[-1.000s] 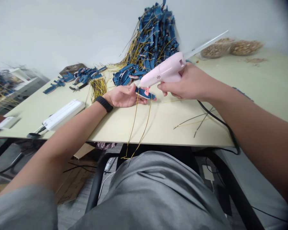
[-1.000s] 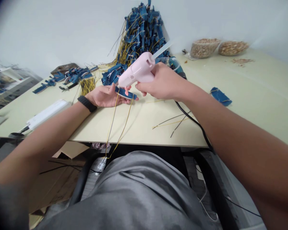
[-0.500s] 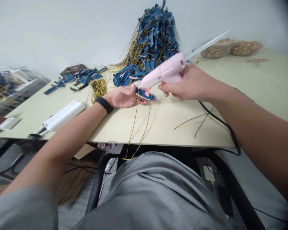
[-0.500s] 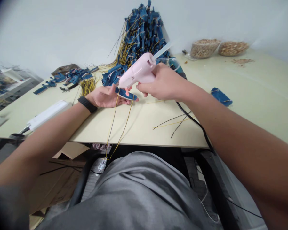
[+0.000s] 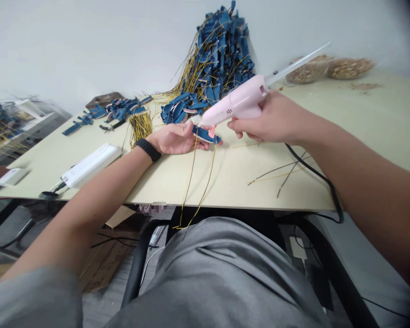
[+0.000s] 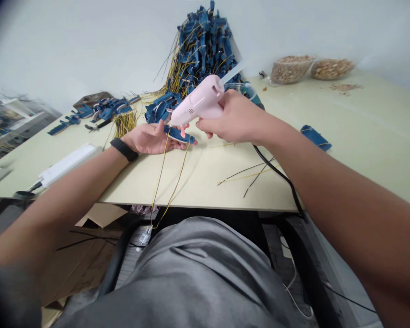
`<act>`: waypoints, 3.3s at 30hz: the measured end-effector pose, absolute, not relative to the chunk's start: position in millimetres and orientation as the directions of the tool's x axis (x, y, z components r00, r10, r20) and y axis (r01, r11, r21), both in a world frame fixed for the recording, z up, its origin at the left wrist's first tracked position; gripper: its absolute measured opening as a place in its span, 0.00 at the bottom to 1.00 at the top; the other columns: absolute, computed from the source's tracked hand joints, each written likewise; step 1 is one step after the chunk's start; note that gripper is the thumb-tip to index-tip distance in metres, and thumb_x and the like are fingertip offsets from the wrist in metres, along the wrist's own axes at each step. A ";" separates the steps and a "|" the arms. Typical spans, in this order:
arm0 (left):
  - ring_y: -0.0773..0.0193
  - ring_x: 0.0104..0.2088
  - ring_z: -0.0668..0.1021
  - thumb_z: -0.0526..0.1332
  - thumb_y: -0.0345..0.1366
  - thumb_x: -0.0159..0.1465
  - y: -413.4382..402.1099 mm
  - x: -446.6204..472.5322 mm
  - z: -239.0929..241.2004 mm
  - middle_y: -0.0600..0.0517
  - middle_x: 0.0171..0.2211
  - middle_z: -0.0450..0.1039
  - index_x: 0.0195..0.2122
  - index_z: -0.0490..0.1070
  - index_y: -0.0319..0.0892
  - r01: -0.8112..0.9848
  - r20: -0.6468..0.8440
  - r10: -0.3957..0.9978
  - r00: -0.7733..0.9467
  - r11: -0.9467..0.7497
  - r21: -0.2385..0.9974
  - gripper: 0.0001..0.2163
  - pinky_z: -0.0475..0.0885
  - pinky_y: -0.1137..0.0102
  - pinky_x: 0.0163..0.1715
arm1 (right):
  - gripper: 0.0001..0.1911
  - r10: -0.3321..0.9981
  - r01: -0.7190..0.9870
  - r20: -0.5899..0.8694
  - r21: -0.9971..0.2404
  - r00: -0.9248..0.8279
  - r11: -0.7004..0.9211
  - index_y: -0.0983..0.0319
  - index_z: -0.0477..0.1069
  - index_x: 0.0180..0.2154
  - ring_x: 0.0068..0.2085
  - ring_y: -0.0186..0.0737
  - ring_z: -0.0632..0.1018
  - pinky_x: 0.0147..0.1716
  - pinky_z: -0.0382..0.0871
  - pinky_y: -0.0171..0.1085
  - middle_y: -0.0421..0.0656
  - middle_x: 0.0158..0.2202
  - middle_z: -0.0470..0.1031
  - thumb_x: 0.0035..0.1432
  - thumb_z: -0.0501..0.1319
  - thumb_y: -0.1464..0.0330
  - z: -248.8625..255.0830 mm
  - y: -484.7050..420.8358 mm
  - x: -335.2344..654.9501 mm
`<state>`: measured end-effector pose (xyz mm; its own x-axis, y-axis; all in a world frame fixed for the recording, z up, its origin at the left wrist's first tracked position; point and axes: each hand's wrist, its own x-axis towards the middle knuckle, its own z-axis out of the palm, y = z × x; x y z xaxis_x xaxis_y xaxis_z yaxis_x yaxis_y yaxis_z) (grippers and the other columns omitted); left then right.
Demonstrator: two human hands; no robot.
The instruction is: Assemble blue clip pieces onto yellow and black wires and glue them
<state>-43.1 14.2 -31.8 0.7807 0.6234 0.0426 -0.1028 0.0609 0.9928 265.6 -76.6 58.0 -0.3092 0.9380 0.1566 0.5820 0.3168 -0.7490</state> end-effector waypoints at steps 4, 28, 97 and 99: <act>0.32 0.67 0.91 0.83 0.65 0.70 15.9 -44.7 -33.1 0.33 0.50 0.94 0.57 0.88 0.39 -0.117 0.081 0.619 0.781 0.016 0.993 0.33 0.83 0.50 0.65 | 0.18 0.943 0.585 0.137 -0.754 -0.302 0.297 0.54 0.79 0.32 0.34 0.47 0.73 0.40 0.69 0.48 0.42 0.26 0.73 0.68 0.84 0.63 59.9 -78.5 265.9; 0.34 0.66 0.91 0.78 0.65 0.74 13.9 -42.1 -31.7 0.23 0.63 0.93 0.59 0.88 0.34 -0.094 0.055 0.633 0.772 0.029 0.995 0.34 0.83 0.51 0.63 | 0.15 0.962 0.614 0.104 -0.751 -0.251 0.242 0.54 0.81 0.29 0.33 0.46 0.74 0.39 0.68 0.51 0.44 0.29 0.78 0.68 0.79 0.68 63.4 -84.2 263.2; 0.34 0.63 0.94 0.76 0.66 0.78 40.7 -57.4 -41.8 0.30 0.65 0.93 0.68 0.89 0.39 -0.030 0.054 0.553 0.831 -0.052 0.998 0.34 0.80 0.39 0.79 | 0.24 0.975 0.672 0.099 -0.709 -0.201 0.211 0.57 0.76 0.26 0.27 0.39 0.74 0.32 0.66 0.44 0.41 0.24 0.75 0.74 0.76 0.79 61.1 -76.4 264.3; 0.36 0.62 0.94 0.77 0.68 0.76 37.1 -55.7 -41.3 0.30 0.67 0.93 0.68 0.89 0.40 -0.033 0.053 0.551 0.833 -0.046 0.998 0.36 0.81 0.41 0.78 | 0.22 0.974 0.671 0.095 -0.711 -0.206 0.211 0.57 0.79 0.27 0.26 0.38 0.73 0.32 0.65 0.44 0.40 0.24 0.75 0.75 0.76 0.78 62.3 -78.2 266.0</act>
<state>-55.7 37.1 -41.3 0.8331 0.5507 0.0525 -0.0328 -0.0456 0.9984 266.0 -78.2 62.3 -0.2059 0.9739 0.0952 0.6707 0.2113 -0.7110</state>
